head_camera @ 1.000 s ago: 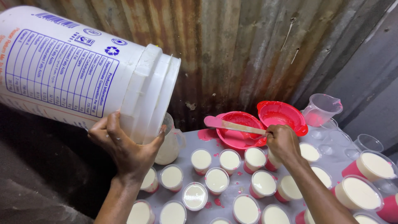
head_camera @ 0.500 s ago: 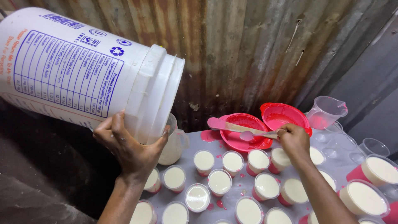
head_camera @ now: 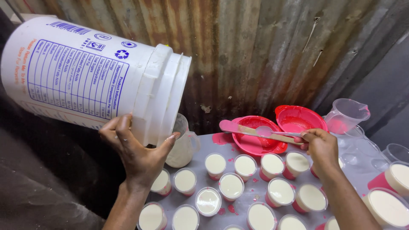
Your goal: The person pours a white liquid from a large bucket into a measuring jug, then distributes it into many small plastic cups that already contain a pink layer. The person refills the jug from the bucket and continues filling cups until the clip ends.
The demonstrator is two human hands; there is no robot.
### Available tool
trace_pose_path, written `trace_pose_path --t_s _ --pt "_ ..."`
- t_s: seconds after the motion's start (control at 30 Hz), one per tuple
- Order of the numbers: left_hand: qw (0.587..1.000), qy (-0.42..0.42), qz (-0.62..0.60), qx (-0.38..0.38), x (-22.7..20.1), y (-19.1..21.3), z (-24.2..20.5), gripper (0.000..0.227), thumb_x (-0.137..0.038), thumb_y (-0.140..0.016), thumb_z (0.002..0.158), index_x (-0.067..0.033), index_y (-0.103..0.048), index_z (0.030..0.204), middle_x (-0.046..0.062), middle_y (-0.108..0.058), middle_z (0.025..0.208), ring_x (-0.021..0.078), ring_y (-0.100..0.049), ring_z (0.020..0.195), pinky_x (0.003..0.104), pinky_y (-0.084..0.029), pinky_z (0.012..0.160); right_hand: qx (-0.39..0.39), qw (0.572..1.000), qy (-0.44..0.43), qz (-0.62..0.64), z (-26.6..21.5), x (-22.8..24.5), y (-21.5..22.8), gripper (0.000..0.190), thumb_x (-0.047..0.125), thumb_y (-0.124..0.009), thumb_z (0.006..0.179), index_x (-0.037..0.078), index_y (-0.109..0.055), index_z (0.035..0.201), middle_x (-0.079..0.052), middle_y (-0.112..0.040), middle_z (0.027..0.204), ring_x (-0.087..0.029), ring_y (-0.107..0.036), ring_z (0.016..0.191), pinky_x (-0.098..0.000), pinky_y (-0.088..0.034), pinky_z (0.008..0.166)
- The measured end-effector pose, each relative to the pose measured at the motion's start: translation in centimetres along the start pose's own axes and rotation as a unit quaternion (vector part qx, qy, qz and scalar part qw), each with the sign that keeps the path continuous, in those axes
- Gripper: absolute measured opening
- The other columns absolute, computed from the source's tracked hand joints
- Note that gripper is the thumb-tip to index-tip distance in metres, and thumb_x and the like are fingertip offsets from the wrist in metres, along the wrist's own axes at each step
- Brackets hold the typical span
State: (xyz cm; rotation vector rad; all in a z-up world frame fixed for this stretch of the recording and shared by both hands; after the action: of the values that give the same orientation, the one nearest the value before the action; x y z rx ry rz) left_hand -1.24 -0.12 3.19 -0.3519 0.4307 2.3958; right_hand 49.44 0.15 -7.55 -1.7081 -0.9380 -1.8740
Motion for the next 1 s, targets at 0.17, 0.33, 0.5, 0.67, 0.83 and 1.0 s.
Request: trace_pose_path --t_s 0.17,0.33,0.5,0.67,0.83,1.0 --pt "1.000 0.013 -0.013 0.014 -0.4 0.9 0.7 0.105 -0.016 -0.105 0.064 0.0007 -0.040 0.145 0.020 -0.035 0.140 0.0393 -0.043 0.133 0.053 -0.050 0.115 0.021 0.999 -0.020 0.039 -0.2 -0.1 -0.1 0.009 0.005 -0.066 0.108 0.006 -0.074 0.103 -0.015 -0.082 0.092 -0.015 -0.061 0.069 -0.0261 -0.040 0.058" --pt "0.994 0.073 -0.024 0.077 -0.5 1.8 1.4 0.105 -0.016 -0.103 0.062 -0.0016 -0.038 0.142 0.018 -0.033 0.137 0.0382 -0.040 0.135 0.055 -0.046 0.119 0.048 0.994 -0.031 0.096 -0.2 0.2 -0.7 0.006 0.001 -0.066 0.110 0.003 -0.071 0.108 -0.021 -0.082 0.097 -0.020 -0.066 0.070 -0.0261 -0.044 0.058" --pt "0.987 0.121 -0.011 0.106 -1.0 2.1 2.2 0.104 -0.016 -0.104 0.062 -0.0055 -0.037 0.141 0.017 -0.033 0.138 0.0375 -0.041 0.137 0.053 -0.045 0.121 0.060 0.990 -0.020 0.124 0.4 0.3 -0.7 0.008 0.001 -0.067 0.110 0.001 -0.074 0.114 -0.020 -0.082 0.100 -0.021 -0.069 0.074 -0.0271 -0.051 0.064" --pt "0.989 0.110 -0.005 0.096 -1.3 2.2 1.9 0.102 -0.017 -0.102 0.059 -0.0050 -0.040 0.139 0.016 -0.035 0.136 0.0366 -0.042 0.133 0.053 -0.044 0.119 0.064 0.988 -0.013 0.137 2.3 -2.5 -0.4 0.008 0.005 -0.068 0.109 0.004 -0.074 0.114 -0.017 -0.082 0.100 -0.020 -0.073 0.076 -0.0277 -0.055 0.066" --pt "0.989 0.103 -0.027 0.102 -0.9 2.5 1.7 0.099 -0.015 -0.102 0.060 -0.0063 -0.038 0.136 0.015 -0.034 0.136 0.0364 -0.041 0.135 0.053 -0.045 0.119 0.030 0.998 0.002 0.050 -0.5 0.9 0.0 0.010 0.002 -0.066 0.111 0.003 -0.076 0.112 -0.015 -0.083 0.100 -0.018 -0.073 0.078 -0.0258 -0.053 0.062" --pt "0.993 0.079 -0.028 0.085 -0.2 2.3 1.1 0.095 -0.016 -0.100 0.063 -0.0054 -0.039 0.135 0.017 -0.035 0.136 0.0384 -0.041 0.134 0.056 -0.045 0.118 0.039 0.998 0.043 0.028 -0.1 1.4 0.3 0.012 0.002 -0.065 0.111 0.001 -0.077 0.114 -0.016 -0.083 0.101 -0.019 -0.071 0.076 -0.0259 -0.052 0.062"
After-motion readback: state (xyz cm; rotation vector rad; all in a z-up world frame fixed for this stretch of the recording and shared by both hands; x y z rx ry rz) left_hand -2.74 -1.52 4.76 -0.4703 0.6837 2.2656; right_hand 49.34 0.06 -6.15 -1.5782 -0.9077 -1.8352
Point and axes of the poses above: each hand's wrist, its own z-axis towards the middle knuckle, its own y-axis out of the back of the hand, x = y × z, the point moved 3 cm from there along z, towards the middle knuckle
